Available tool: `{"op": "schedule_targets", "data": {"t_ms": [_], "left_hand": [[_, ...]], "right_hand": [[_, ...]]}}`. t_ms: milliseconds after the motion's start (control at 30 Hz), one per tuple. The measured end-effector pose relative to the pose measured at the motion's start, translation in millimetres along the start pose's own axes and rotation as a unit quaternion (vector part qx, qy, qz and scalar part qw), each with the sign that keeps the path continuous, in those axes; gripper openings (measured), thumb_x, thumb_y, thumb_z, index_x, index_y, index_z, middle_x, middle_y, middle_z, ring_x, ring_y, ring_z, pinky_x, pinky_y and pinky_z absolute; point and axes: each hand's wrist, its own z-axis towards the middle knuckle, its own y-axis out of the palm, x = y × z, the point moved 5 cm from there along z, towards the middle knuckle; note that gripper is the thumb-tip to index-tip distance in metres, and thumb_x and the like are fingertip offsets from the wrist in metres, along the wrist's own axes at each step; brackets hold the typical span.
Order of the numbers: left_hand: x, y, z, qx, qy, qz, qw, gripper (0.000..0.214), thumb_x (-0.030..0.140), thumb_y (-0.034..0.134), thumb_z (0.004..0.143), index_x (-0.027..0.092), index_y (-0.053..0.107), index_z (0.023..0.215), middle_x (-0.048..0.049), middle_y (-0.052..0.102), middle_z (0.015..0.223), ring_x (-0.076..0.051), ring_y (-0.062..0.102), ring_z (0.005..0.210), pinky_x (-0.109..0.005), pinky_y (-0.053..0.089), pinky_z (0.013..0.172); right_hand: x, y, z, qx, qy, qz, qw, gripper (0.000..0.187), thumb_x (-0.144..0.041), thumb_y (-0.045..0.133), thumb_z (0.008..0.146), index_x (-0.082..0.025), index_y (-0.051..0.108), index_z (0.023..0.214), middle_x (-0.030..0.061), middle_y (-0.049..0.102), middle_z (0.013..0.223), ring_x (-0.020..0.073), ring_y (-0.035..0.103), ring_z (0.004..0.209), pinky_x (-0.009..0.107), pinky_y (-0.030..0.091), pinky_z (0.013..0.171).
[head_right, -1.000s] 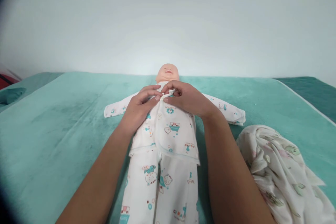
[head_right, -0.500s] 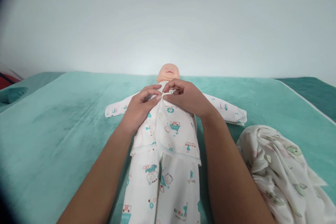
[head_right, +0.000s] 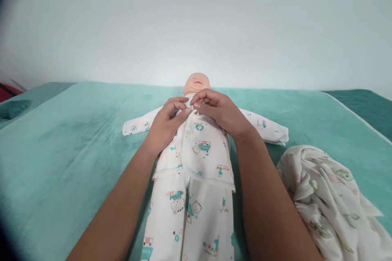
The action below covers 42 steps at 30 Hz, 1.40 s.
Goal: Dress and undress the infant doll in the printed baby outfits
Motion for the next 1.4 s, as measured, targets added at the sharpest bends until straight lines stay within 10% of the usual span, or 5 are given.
{"op": "schedule_targets", "data": {"t_ms": [633,1133,1400], "left_hand": [[2,-16.3,-6,-0.264,0.01,0.015,0.964,0.009,0.038,0.069,0.085,0.034,0.075,0.09,0.0087,0.027,0.162,-0.027,0.01,0.154,-0.045,0.041,0.112],[2,-12.5,-4,-0.25,0.016,0.007,0.968,0.02,0.04,0.071,0.082,0.023,0.062,0.076,0.0051,0.029,0.161,-0.027,0.017,0.152,-0.047,0.03,0.119],[-2,-24.3,0,-0.065,-0.016,-0.051,0.996,0.029,0.032,0.06,0.087,0.019,0.045,0.066,-0.0048,0.059,0.139,-0.024,0.056,0.123,-0.038,0.043,0.098]], "right_hand": [[-34,10,-20,-0.186,0.064,-0.225,0.954,0.009,-0.027,0.071,0.077,-0.027,0.069,0.086,-0.0024,0.062,0.074,0.0124,0.052,0.061,0.025,0.036,0.052],[-36,18,-18,-0.189,0.043,-0.076,0.978,0.014,-0.037,0.064,0.088,-0.023,0.065,0.089,-0.001,0.061,0.078,0.0107,0.051,0.064,0.024,0.037,0.054],[-34,9,-15,-0.084,0.119,-0.15,0.978,0.034,-0.051,0.058,0.09,-0.02,0.062,0.074,0.0008,0.061,0.07,0.0084,0.041,0.051,0.026,0.03,0.046]]}}
